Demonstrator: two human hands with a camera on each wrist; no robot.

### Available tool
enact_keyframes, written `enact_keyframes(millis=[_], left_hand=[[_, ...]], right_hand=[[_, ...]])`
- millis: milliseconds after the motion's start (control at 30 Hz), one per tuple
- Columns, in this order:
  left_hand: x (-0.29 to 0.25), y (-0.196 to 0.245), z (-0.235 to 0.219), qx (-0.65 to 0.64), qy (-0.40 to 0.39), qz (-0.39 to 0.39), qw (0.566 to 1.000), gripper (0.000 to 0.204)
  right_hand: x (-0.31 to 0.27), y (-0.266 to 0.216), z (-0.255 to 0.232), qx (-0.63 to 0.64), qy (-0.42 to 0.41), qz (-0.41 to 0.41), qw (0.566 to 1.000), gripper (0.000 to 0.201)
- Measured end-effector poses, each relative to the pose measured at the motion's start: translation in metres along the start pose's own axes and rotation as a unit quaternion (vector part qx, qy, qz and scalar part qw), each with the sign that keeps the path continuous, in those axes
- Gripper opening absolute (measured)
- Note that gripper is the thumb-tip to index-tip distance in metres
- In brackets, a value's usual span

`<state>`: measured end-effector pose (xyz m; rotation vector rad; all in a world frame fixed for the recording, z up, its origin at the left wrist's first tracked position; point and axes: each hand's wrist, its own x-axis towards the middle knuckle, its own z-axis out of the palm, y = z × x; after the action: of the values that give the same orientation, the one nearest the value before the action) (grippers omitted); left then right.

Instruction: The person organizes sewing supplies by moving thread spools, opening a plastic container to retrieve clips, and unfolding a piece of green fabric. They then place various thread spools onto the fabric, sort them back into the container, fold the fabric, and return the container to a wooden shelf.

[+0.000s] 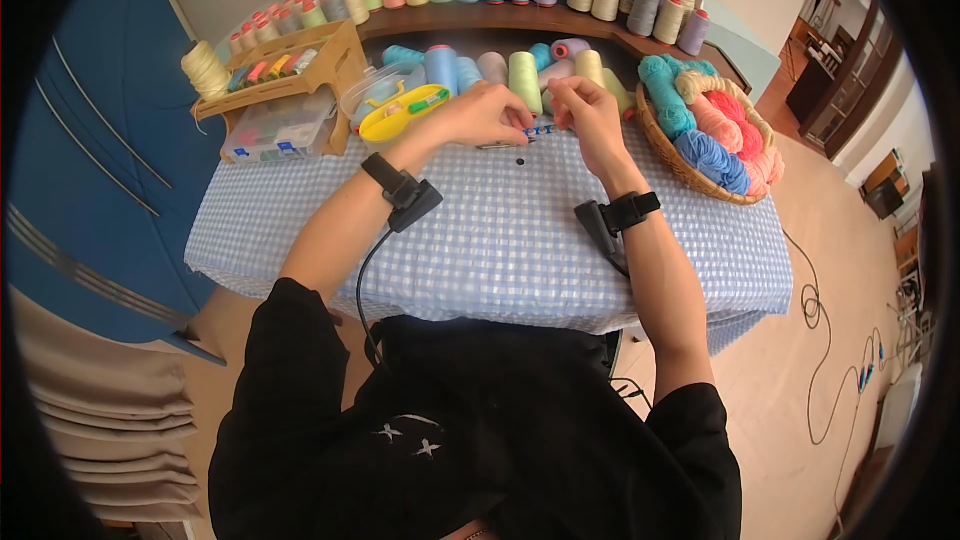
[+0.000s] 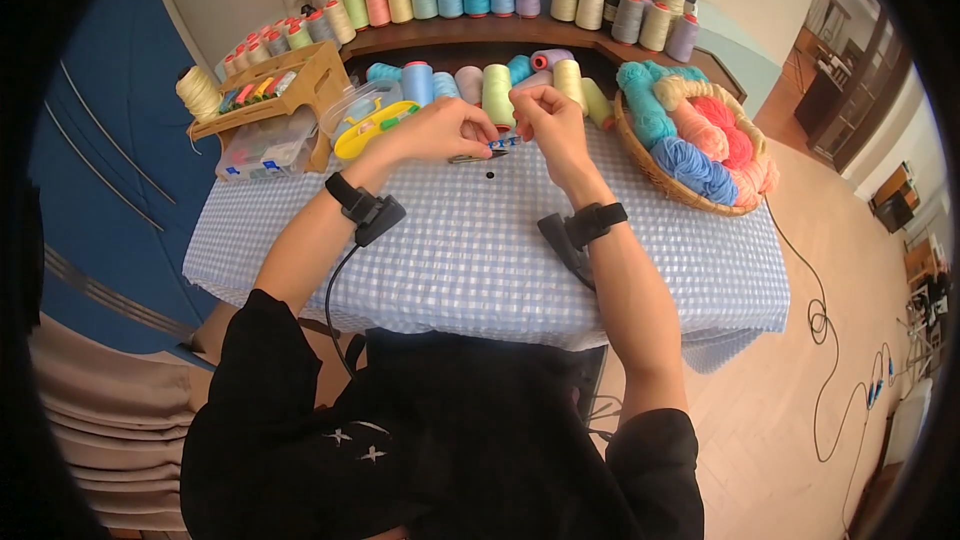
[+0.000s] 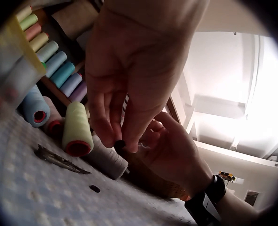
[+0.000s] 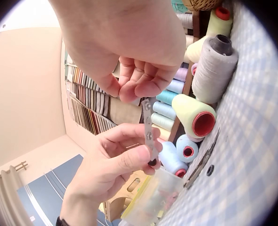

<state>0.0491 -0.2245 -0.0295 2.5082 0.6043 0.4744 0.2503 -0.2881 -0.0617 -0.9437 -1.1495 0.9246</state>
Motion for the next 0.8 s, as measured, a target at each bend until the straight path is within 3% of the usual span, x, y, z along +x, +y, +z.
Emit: enact_keyframes(millis=[133, 200, 333, 400, 467, 567, 800], left_hand=[[-0.005, 0.004, -0.048, 0.084, 0.062, 0.014, 0.994, 0.027], [-0.012, -0.012, -0.079, 0.139, 0.102, -0.022, 0.985, 0.028], [-0.036, -0.033, -0.118, 0.197, 0.077, -0.116, 0.971, 0.028], [-0.044, -0.040, -0.121, 0.164, 0.054, -0.186, 0.967, 0.026], [-0.046, -0.064, -0.115, 0.167, 0.067, -0.188, 0.966, 0.029], [-0.046, -0.063, -0.105, 0.206, 0.063, -0.219, 0.952, 0.037], [-0.043, -0.066, -0.100, 0.210, 0.075, -0.208, 0.952, 0.038]], right_hand=[[-0.001, -0.002, 0.000, -0.008, 0.002, 0.007, 1.000, 0.021], [-0.001, -0.002, 0.002, -0.015, 0.002, 0.005, 1.000, 0.021], [-0.001, -0.001, 0.002, -0.023, -0.003, 0.009, 1.000, 0.021], [0.000, 0.001, 0.001, -0.029, -0.011, 0.011, 0.999, 0.021], [0.000, 0.001, 0.001, -0.028, -0.009, 0.012, 0.999, 0.021], [-0.001, -0.001, 0.002, -0.022, -0.008, 0.016, 1.000, 0.022], [0.001, 0.001, 0.001, -0.031, -0.016, 0.015, 0.999, 0.022]])
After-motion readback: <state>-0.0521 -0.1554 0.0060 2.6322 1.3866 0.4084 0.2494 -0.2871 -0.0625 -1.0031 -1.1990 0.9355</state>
